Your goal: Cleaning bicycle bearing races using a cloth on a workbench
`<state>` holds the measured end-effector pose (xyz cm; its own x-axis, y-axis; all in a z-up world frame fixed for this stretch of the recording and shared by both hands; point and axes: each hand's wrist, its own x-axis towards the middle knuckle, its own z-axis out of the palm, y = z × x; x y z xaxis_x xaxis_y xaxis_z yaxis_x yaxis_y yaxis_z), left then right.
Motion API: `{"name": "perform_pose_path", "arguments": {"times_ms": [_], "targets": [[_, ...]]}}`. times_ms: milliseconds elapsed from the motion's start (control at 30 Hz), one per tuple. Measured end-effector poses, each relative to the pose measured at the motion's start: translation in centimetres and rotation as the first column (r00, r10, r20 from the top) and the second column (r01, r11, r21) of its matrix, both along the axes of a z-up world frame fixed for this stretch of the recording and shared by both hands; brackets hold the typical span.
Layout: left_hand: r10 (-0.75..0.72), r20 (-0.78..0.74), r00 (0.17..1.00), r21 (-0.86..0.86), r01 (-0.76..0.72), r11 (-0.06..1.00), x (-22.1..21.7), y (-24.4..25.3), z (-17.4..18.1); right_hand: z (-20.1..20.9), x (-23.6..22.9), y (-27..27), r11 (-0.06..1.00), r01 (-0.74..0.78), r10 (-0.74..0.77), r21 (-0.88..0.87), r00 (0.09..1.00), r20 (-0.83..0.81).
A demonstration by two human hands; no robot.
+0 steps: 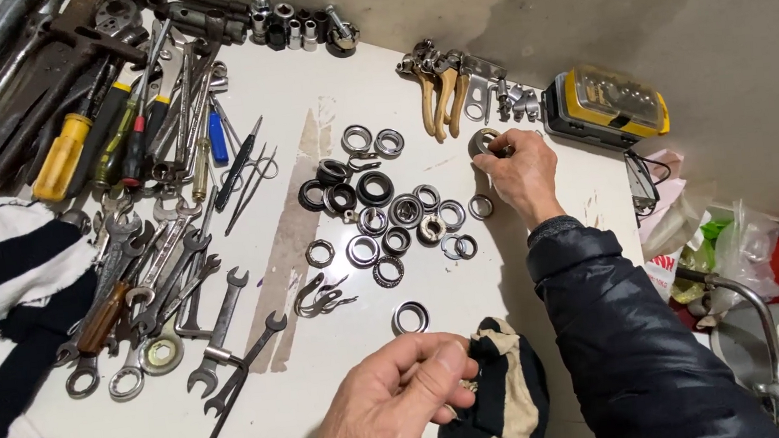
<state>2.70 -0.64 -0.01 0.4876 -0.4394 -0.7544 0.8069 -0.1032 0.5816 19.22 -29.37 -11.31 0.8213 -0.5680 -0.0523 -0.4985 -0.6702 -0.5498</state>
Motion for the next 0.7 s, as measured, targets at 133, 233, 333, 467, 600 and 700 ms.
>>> {"name": "perform_pose_path", "arguments": {"times_ms": [133, 233, 333, 467, 600, 700], "targets": [[0.022, 0.020, 1.000, -0.016, -0.021, 1.000, -0.4, -0.1, -0.7, 0.0, 0.2, 0.1, 0.999, -0.018, 0.017, -0.033, 1.000, -0.012], [0.013, 0.042, 0.999, -0.021, -0.012, 1.000, -0.4, 0.0, -0.6, 0.4, 0.1, 0.3, 1.000, 0.027, -0.027, -0.001, 1.000, -0.008], [0.017, -0.007, 1.000, 0.002, -0.017, 1.000, -0.4, 0.1, -0.1, 0.4, -0.1, -0.2, 0.996, 0.081, -0.081, 0.028, 0.997, 0.015], [0.028, -0.039, 0.999, 0.001, -0.028, 1.000, -0.3, 0.2, 0.1, 0.4, -0.4, -1.2, 0.989, 0.147, -0.147, -0.022, 0.989, -0.004], [-0.004, -0.094, 0.996, 0.028, 0.007, 1.000, 0.0, 0.4, 0.6, -1.4, -0.5, -4.0, 0.983, 0.151, -0.156, -0.104, 0.987, -0.037], [-0.007, -0.040, 0.999, 0.034, 0.008, 0.999, -0.2, 0.4, 0.4, -1.3, -0.9, -4.3, 0.984, 0.152, -0.154, -0.091, 0.988, -0.014]]}}
